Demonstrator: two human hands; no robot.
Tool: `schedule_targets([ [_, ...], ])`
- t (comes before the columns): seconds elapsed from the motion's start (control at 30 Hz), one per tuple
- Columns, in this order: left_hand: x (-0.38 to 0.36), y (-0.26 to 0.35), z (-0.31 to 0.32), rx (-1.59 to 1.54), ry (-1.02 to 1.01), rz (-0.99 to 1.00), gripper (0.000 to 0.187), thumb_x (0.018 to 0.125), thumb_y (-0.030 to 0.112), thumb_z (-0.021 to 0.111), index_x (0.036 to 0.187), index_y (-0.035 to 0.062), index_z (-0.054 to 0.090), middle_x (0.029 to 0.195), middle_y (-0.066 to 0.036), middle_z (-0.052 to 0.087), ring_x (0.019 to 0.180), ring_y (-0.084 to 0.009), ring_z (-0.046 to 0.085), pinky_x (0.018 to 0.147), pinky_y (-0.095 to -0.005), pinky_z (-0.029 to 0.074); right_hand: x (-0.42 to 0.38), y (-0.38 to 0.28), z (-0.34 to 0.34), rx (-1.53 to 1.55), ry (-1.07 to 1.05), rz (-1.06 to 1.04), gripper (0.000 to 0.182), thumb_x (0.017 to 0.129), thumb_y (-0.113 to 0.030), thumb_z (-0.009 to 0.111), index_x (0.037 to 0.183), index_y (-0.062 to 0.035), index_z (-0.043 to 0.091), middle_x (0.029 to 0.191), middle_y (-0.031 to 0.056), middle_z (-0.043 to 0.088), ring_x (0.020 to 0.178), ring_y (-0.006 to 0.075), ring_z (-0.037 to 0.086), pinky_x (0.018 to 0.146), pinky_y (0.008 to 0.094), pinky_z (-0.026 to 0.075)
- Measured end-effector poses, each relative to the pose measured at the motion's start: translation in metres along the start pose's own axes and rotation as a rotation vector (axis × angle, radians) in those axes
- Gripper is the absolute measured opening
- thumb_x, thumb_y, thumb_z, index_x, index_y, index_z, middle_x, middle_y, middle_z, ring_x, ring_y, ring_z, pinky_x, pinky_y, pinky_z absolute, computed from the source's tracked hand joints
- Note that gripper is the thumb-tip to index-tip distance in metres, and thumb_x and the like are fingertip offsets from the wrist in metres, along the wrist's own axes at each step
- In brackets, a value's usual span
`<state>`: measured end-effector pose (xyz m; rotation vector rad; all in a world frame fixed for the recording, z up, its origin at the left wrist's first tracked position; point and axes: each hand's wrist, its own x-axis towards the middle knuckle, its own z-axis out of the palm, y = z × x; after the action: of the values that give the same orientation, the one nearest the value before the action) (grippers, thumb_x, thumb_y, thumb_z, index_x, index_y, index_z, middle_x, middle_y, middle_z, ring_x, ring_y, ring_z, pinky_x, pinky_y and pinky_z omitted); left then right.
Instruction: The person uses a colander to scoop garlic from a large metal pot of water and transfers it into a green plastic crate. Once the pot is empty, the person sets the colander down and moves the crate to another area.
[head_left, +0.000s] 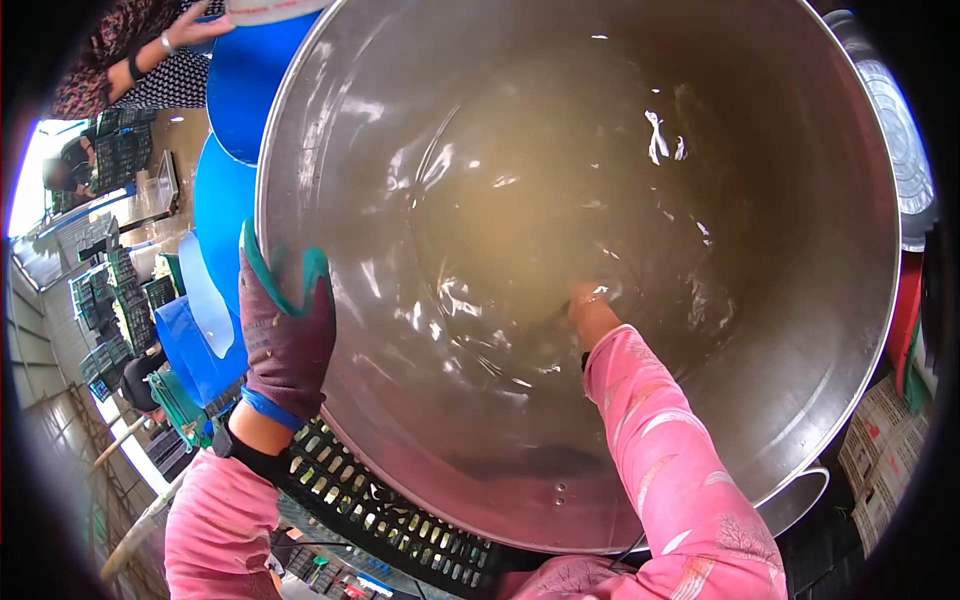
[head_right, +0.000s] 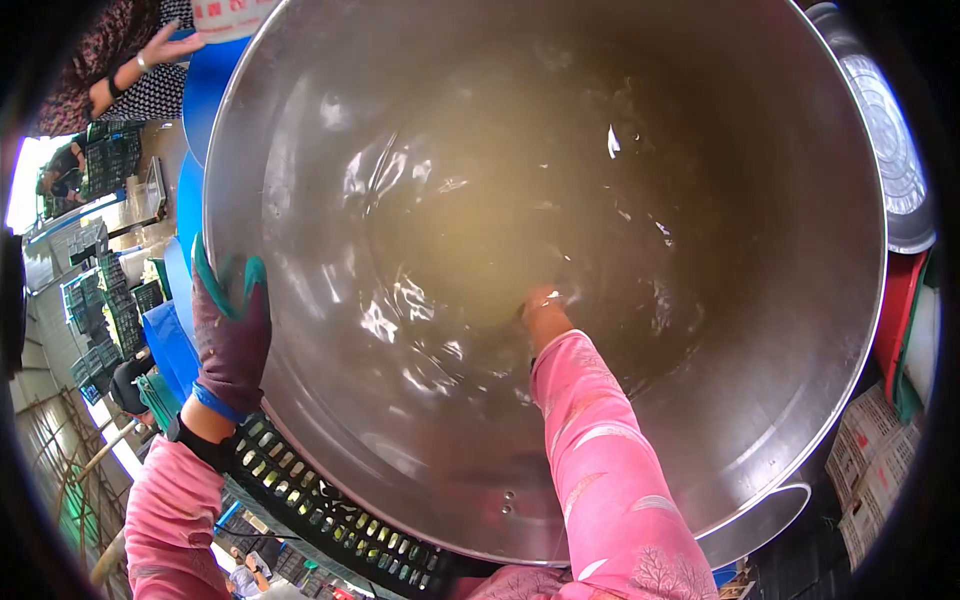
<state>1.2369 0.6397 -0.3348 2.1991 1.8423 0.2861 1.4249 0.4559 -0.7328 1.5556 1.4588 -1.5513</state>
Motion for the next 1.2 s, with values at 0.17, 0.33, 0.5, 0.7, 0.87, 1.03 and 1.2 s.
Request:
schedule_targets([
  [0.17, 0.002, 0.006, -0.002, 0.029, -0.013, 0.013, 0.061, 0.079, 0.013, 0.059, 0.128, -0.0036, 0.026, 0.112, -0.022, 0.047, 0.1, -0.032, 0.05, 0.085, -0.0367, 0.04, -0.002, 0.006, -0.046, 0.007, 0.05, -0.126, 0.034, 0.084, -0.028, 0.051, 0.116, -0.0144, 0.053, 0.113, 0.0093, 0.056, 0.1, 0.0285, 0.055, 0.087, 0.0347, 0.044],
  [0.33, 0.006, 0.002, -0.002, 0.066, -0.024, 0.046, 0.058, 0.079, 0.012, 0.058, 0.126, -0.0036, 0.029, 0.11, -0.021, 0.048, 0.1, -0.0312, 0.05, 0.085, -0.0366, 0.04, -0.002, 0.035, -0.089, 0.177, 0.209, -0.006, 0.034, 0.084, -0.023, 0.048, 0.115, -0.0116, 0.051, 0.113, 0.0098, 0.055, 0.103, 0.0297, 0.052, 0.09, 0.0409, 0.04],
  [0.5, 0.005, 0.003, -0.002, -0.005, 0.002, 0.015, 0.057, 0.079, 0.011, 0.058, 0.125, -0.004, 0.03, 0.109, -0.021, 0.048, 0.099, -0.0317, 0.05, 0.085, -0.0371, 0.04, -0.03, 0.091, -0.108, 0.764, 0.521, 0.273, 0.033, 0.083, -0.019, 0.046, 0.115, -0.0087, 0.049, 0.113, 0.0102, 0.054, 0.105, 0.0309, 0.049, 0.093, 0.0472, 0.036],
  [0.7, 0.007, 0.008, -0.004, -0.016, 0.042, 0.054, 0.059, 0.077, 0.013, 0.06, 0.125, -0.0036, 0.031, 0.108, -0.024, 0.048, 0.098, -0.0358, 0.05, 0.082, -0.0388, 0.041, -0.095, 0.129, -0.127, 2.581, 0.774, 0.34, 0.031, 0.084, -0.011, 0.035, 0.11, 0.0035, 0.044, 0.11, 0.0201, 0.05, 0.108, 0.0417, 0.041, 0.093, 0.0637, 0.026],
  [0.87, 0.004, 0.003, -0.009, 0.011, 0.081, 0.101, 0.063, 0.077, 0.016, 0.059, 0.127, -0.0028, 0.028, 0.106, -0.024, 0.048, 0.095, -0.0368, 0.05, 0.081, -0.0392, 0.042, -0.152, 0.12, -0.117, 2.671, 0.651, 0.375, 0.036, 0.086, -0.014, 0.027, 0.096, 0.017, 0.043, 0.103, 0.0289, 0.047, 0.108, 0.0527, 0.033, 0.095, 0.0606, 0.029],
  [1.03, 0.0, 0.007, -0.018, 0.101, 0.014, -0.075, 0.066, 0.077, 0.022, 0.059, 0.13, 0.0009, 0.026, 0.112, -0.023, 0.046, 0.1, -0.0369, 0.048, 0.084, -0.0403, 0.041, -0.245, 0.082, -0.111, 2.573, 0.581, 0.578, 0.033, 0.082, -0.008, 0.028, 0.098, 0.0177, 0.042, 0.109, 0.0312, 0.041, 0.113, 0.0593, 0.018, 0.091, 0.0598, 0.035],
  [1.2, -0.004, 0.012, -0.031, 0.165, -0.003, -0.094, 0.069, 0.076, 0.026, 0.058, 0.132, 0.0019, 0.024, 0.117, -0.024, 0.044, 0.104, -0.0359, 0.047, 0.087, -0.0404, 0.04, -0.33, 0.046, -0.064, 2.261, 0.625, 0.737, 0.053, 0.078, -0.002, 0.034, 0.129, -0.0009, 0.019, 0.131, 0.028, 0.016, 0.107, 0.0647, 0.021, 0.079, 0.0696, 0.036],
])
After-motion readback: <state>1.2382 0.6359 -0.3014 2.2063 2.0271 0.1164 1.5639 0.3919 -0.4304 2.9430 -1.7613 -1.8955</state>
